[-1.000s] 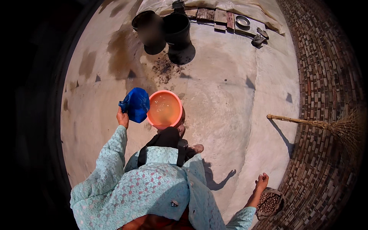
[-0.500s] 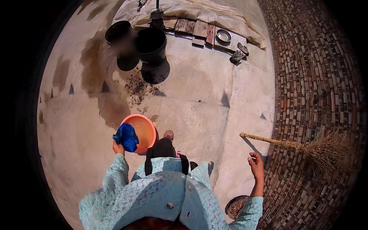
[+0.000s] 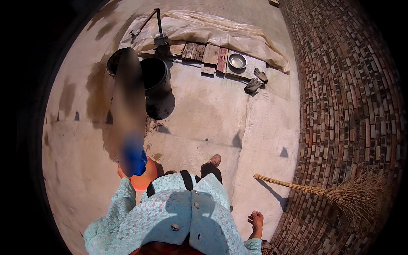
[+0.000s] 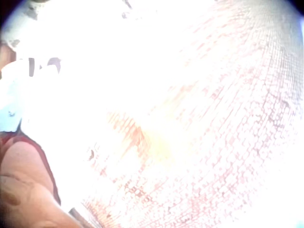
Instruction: The person places a blue bag into a pink basin, then picks up a metal bowl and fills it with water from a tap. They carry the bowl of water into a brick room, pour it into a bucket, and then walk back out.
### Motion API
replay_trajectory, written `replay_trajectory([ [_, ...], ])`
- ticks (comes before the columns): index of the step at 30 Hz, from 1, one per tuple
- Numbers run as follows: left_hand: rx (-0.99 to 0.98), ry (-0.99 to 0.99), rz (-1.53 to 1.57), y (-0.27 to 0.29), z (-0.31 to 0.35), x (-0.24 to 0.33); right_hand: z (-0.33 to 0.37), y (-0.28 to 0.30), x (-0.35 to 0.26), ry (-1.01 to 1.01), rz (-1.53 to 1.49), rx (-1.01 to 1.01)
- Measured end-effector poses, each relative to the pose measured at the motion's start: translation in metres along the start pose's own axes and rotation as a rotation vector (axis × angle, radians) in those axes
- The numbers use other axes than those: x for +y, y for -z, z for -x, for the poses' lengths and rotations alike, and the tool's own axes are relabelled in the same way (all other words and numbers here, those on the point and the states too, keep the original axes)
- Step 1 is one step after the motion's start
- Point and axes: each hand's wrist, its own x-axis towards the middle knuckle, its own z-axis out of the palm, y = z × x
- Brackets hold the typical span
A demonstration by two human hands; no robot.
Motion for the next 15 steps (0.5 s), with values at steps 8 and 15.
replay_trajectory([
  [8,0.031,0.185,0.33,-0.005,0.028,0.103,-0.125,0.011,-0.249,0.35,-0.026,-0.126],
  [15,0.046,0.268,0.26,-0.064,0.044,0.113,-0.093,-0.109,-0.507,0.84,0.259,-0.443],
])
